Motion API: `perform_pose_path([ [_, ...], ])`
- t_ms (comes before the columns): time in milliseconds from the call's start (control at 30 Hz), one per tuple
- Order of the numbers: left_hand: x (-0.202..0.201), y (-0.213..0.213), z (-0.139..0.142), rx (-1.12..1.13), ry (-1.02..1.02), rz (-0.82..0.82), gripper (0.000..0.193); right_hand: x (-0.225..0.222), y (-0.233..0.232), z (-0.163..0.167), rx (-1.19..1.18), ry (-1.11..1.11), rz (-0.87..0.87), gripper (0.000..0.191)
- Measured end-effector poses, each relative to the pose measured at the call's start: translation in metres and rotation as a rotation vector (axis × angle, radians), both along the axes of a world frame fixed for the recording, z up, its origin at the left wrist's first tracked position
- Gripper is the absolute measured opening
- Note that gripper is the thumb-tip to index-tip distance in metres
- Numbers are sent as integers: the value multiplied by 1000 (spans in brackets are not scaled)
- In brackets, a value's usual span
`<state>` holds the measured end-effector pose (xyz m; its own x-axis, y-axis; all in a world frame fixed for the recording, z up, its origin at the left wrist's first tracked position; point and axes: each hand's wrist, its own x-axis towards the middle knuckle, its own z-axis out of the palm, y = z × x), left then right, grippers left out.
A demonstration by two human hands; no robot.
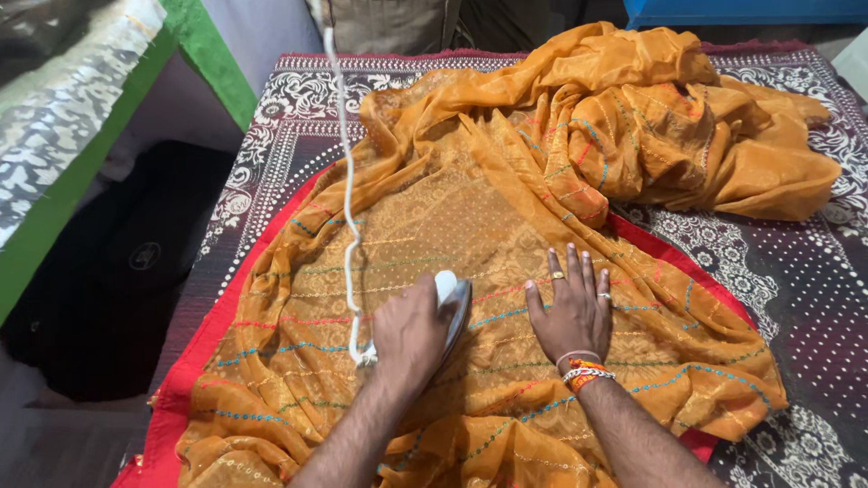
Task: The person irons a large orange and red patterned fabric laid out on a table. They use a white electric iron to smooth the material, repeatedly moving the iron back and forth while using their other hand to hold and adjust the fabric.
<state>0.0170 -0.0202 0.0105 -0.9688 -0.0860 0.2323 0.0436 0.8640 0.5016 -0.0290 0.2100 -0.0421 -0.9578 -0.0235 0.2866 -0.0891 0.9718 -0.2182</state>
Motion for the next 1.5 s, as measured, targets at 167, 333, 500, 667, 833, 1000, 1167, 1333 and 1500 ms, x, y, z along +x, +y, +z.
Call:
perform_pose_path([
  [167,-75,26,-19,13,220,19,28,-1,-1,-1,-18,16,-6,68],
  [333,-134,60,-22,32,328,-72,31,-3,2,-7,-10,14,-12,60],
  [500,-81,46,-2,-47,113,-309,41,-4,6,-14,-55,66,-9,53],
  [667,10,-15,23,-122,-126,-388,28,-3,7,-19,-115,61,-11,53],
  [833,40,-37,39,-212,-284,-245,36,-3,8,-11,-123,67,48,60],
  [1000,21,-5,36,-108,-81,-287,32,21,10,-2,-71,119,73,64],
  [1167,10,24,29,-126,-67,-398,35,93,21,-18,-27,43,-86,73],
  [1333,33,7,38,-135,-133,-460,31,116,53,-21,46,23,-176,75],
  [1500,66,-37,52,-182,-176,-429,35,117,60,-21,31,60,-216,73],
])
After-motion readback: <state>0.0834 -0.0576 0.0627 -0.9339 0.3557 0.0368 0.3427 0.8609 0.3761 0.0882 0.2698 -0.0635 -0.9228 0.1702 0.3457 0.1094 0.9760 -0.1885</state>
